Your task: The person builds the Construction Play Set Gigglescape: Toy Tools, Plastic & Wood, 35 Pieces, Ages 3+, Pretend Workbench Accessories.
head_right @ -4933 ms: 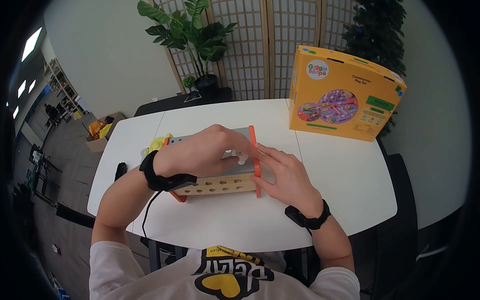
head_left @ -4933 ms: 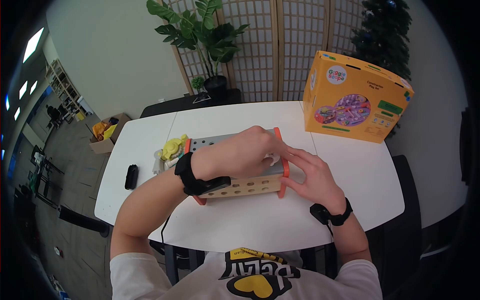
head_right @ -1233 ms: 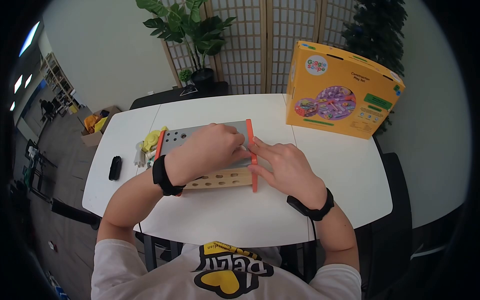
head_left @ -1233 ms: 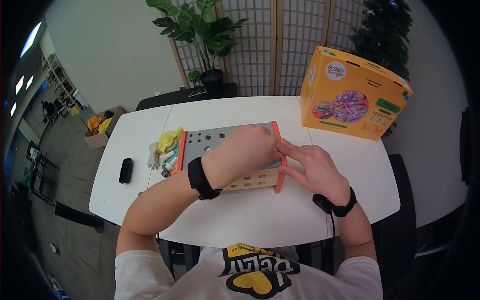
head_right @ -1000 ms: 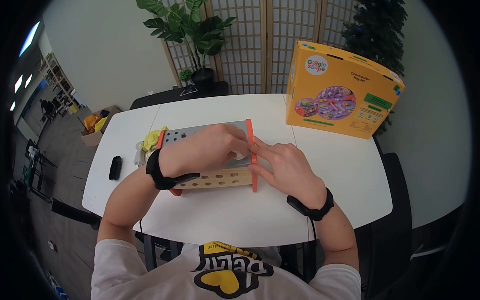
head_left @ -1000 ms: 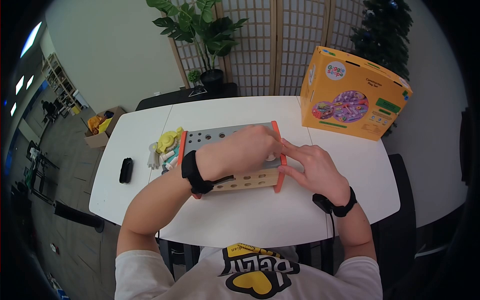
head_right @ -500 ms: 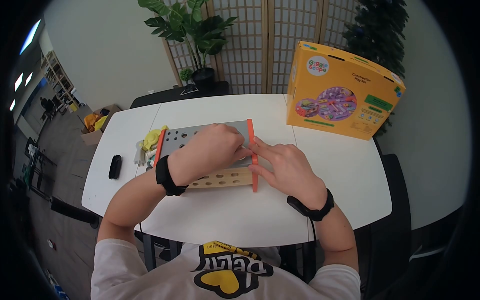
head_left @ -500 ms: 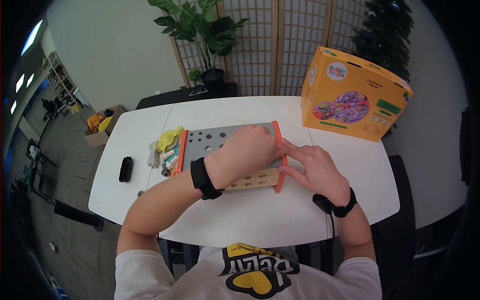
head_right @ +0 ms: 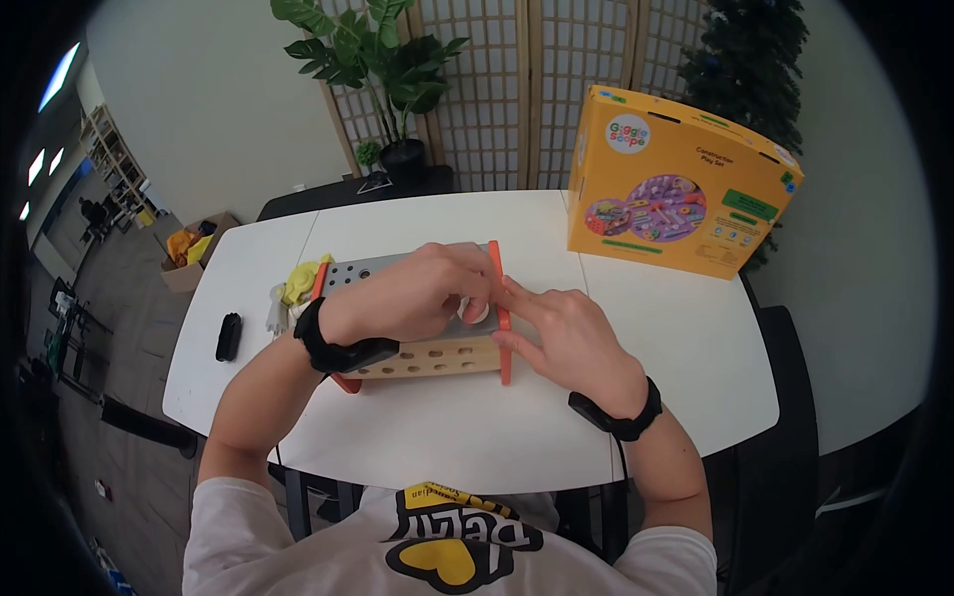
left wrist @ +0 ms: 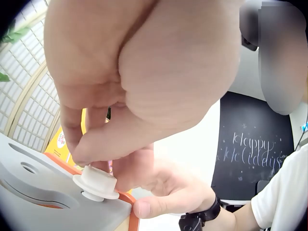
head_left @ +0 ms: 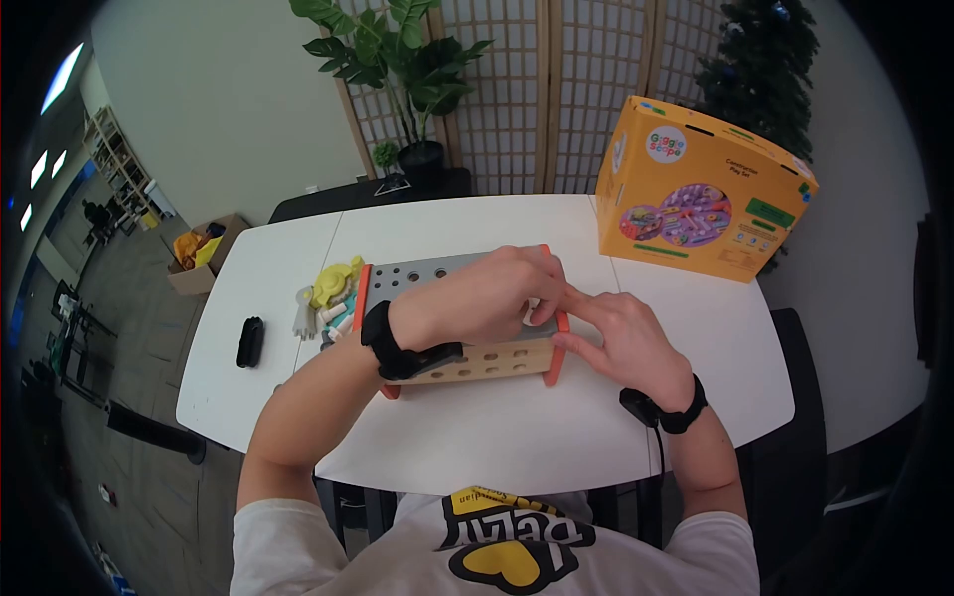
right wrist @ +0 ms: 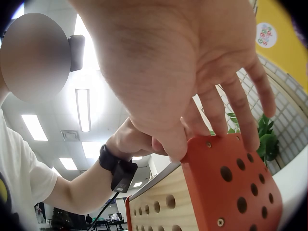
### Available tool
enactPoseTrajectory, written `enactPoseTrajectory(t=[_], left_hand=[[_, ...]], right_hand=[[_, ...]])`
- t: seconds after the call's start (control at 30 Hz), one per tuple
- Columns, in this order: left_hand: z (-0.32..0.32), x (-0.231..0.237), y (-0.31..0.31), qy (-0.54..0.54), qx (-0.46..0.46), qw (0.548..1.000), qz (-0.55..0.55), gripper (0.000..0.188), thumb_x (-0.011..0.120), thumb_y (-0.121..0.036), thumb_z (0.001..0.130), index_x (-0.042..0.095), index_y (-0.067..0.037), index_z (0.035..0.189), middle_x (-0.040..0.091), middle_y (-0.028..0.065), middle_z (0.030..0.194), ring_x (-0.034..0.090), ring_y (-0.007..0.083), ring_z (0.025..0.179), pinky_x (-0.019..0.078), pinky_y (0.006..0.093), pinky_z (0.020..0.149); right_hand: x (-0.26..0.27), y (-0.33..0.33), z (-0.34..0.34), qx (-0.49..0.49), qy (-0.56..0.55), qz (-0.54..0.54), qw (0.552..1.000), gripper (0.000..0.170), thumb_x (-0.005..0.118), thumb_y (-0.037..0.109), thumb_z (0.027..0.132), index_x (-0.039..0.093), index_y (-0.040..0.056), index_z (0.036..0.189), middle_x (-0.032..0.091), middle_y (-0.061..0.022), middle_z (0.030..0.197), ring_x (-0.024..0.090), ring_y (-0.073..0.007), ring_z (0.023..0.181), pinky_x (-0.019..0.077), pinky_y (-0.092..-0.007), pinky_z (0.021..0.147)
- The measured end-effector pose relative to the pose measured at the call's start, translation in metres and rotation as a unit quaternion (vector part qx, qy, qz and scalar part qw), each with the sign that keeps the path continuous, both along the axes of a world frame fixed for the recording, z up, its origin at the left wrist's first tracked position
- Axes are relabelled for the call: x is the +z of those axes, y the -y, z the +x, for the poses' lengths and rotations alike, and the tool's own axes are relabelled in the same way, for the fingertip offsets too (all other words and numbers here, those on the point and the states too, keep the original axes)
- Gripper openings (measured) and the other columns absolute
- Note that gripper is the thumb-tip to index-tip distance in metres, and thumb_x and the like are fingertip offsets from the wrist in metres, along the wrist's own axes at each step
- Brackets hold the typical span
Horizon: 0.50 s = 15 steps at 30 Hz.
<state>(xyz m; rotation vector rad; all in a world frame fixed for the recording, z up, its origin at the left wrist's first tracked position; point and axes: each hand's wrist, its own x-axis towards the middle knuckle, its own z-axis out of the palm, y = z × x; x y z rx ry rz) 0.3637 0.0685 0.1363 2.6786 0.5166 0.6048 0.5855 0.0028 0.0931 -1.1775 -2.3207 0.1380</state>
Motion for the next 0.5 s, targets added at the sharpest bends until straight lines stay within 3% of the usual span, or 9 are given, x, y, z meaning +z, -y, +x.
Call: enactPoseTrajectory(t=[0.03,0.13,0.23,0.33,0.43,0.5], left_hand=[[0.001,-0.004,0.002,0.067,-0.002,0.997,0.039,0.006,0.065,0.006,0.07,0.063,0.0,0.07,0.067,0.0143,0.079,0.067,0.033,0.084,0.0548,0.0431,0.073],[0.007,-0.006,0.015,0.023,0.124,0.987,0.1,0.006,0.064,-0.004,0.079,0.068,-0.001,0.075,0.068,0.014,0.077,0.069,0.0331,0.082,0.0566,0.0436,0.074],[0.014,0.0,0.02,-0.2,0.192,0.96,0.037,0.016,0.062,-0.013,0.086,0.071,-0.002,0.079,0.068,0.0164,0.082,0.07,0.0336,0.083,0.0578,0.0441,0.075],[0.013,-0.002,0.019,-0.232,0.151,0.958,0.073,0.015,0.065,-0.013,0.087,0.073,-0.002,0.082,0.069,0.0202,0.09,0.071,0.034,0.087,0.0577,0.0435,0.077],[0.009,-0.006,0.017,-0.16,0.138,0.977,0.041,0.009,0.067,-0.006,0.083,0.073,0.0,0.08,0.069,0.0198,0.09,0.07,0.035,0.088,0.0572,0.0417,0.079],[0.003,-0.01,0.012,-0.109,0.07,0.991,0.037,0.006,0.067,0.0,0.079,0.073,0.001,0.082,0.069,0.0191,0.089,0.069,0.0361,0.088,0.0566,0.0414,0.08]], right_hand=[[0.001,0.001,0.0,-0.002,0.005,-0.002,1.0,0.049,0.076,0.03,0.087,0.066,0.0017,0.126,0.071,-0.0191,0.081,0.068,-0.0356,0.069,0.0548,-0.0414,0.071],[-0.002,0.0,0.001,-0.008,0.014,0.0,1.0,0.049,0.076,0.03,0.087,0.067,0.0013,0.126,0.071,-0.0187,0.081,0.068,-0.0354,0.07,0.0547,-0.0416,0.071],[-0.012,-0.004,0.002,0.011,-0.022,0.032,0.999,0.048,0.076,0.031,0.087,0.067,0.0011,0.124,0.071,-0.0184,0.082,0.068,-0.0351,0.071,0.0547,-0.0416,0.071],[-0.01,-0.004,0.002,0.009,-0.026,0.022,0.999,0.047,0.077,0.03,0.087,0.068,0.001,0.123,0.072,-0.0182,0.084,0.069,-0.0348,0.072,0.0548,-0.0414,0.073],[-0.005,-0.001,0.001,0.002,-0.006,0.014,1.0,0.047,0.077,0.029,0.086,0.068,0.001,0.123,0.072,-0.0185,0.085,0.069,-0.0347,0.072,0.0548,-0.0413,0.073],[-0.005,-0.001,0.001,0.003,-0.01,0.014,1.0,0.048,0.077,0.029,0.086,0.068,0.0011,0.124,0.072,-0.0183,0.083,0.068,-0.0347,0.071,0.0547,-0.0417,0.073]])
